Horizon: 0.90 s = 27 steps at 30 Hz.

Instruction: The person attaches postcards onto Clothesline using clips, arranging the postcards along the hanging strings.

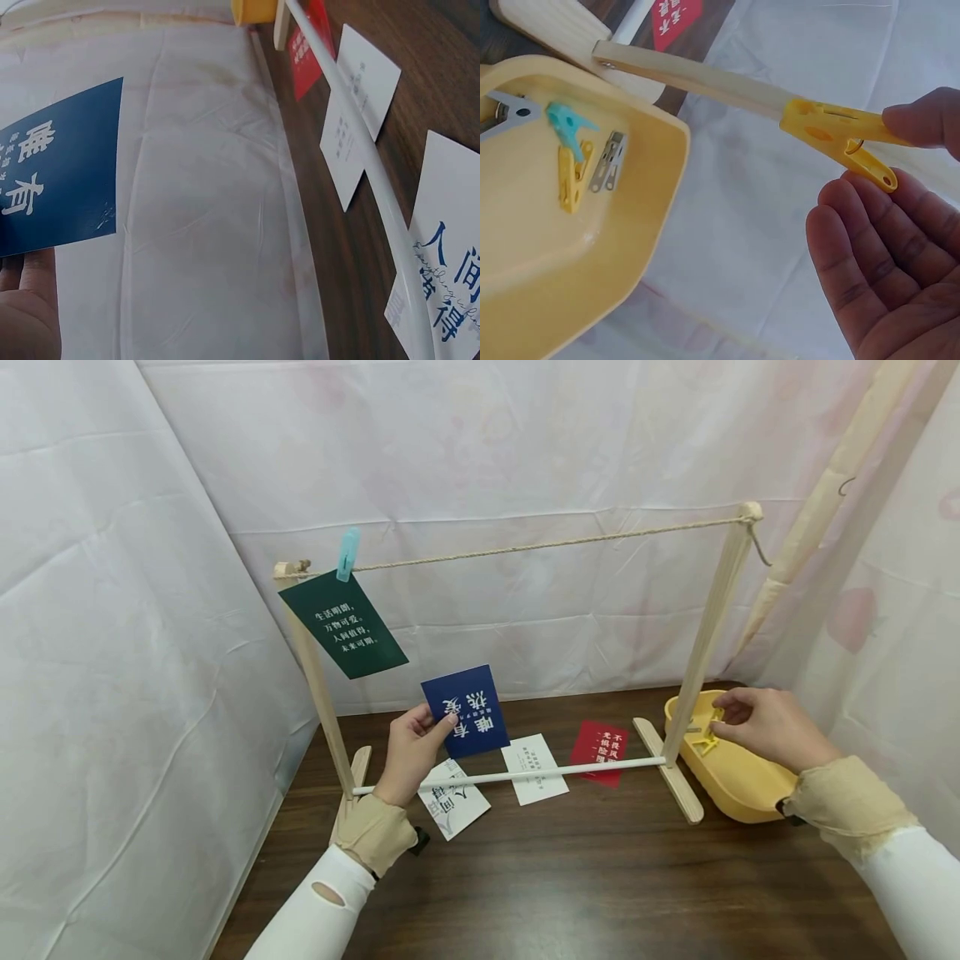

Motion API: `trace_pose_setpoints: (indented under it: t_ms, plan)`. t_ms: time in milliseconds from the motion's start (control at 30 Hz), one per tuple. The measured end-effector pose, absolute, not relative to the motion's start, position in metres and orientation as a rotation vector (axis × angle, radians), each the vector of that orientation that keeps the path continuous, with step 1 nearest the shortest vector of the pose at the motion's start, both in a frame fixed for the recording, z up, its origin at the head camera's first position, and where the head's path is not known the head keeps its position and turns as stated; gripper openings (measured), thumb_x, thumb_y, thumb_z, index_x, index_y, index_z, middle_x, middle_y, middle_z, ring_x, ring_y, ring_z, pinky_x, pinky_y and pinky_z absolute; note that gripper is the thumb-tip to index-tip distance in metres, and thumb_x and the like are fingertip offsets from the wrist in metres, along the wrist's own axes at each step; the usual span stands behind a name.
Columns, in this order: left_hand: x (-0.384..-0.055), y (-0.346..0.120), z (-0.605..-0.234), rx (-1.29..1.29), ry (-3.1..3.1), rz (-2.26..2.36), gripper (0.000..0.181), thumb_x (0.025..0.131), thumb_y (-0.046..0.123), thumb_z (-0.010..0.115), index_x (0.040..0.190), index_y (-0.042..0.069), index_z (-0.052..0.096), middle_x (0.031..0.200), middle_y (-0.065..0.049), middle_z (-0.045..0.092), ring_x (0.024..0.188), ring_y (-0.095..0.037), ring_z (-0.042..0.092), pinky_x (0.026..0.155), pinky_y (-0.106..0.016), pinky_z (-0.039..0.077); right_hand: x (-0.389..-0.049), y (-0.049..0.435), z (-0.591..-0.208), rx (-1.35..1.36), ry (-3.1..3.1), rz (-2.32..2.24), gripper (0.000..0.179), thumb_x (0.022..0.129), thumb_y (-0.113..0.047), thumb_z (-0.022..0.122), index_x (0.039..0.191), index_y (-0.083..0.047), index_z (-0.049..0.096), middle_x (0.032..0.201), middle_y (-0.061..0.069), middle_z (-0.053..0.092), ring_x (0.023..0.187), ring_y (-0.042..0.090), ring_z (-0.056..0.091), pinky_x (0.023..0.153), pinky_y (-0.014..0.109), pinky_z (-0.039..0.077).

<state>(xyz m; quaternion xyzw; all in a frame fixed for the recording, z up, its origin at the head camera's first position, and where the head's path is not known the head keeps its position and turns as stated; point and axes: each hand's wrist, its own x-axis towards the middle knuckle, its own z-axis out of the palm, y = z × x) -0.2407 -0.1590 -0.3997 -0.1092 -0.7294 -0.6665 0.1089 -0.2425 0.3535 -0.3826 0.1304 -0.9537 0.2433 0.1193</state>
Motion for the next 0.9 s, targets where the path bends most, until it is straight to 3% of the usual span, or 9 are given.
trace_pose_setpoints:
  t_ms: [233, 900]
  plan:
    - [-0.241, -0.155, -0.394, -0.311, -2.092, -1.988, 0.028, 0.104, 0.001, 0.07, 0.13, -0.01, 0.071, 0.121, -0.029, 0.077, 0.094, -0.006, 0.08, 0.085, -0.027, 0.066, -0.235, 0.345, -0.378, 0.398, -2.738, 0.739, 0.028, 0.088, -0.017, 0.086, 0.107, 0.001, 0.078, 0.084, 0.001, 0.078, 0.071, -0.01, 0.06, 0.063, 0.018, 0.051]
    - [-0.244, -0.145, -0.377, -0.366, -2.015, -1.984, 0.026, 0.104, -0.001, 0.069, 0.127, -0.013, 0.07, 0.12, -0.033, 0.076, 0.093, -0.005, 0.079, 0.085, -0.024, 0.065, -0.223, 0.315, -0.355, 0.459, -2.637, 0.796, 0.023, 0.088, -0.014, 0.089, 0.104, 0.0, 0.081, 0.083, 0.002, 0.08, 0.07, -0.01, 0.062, 0.063, 0.009, 0.048]
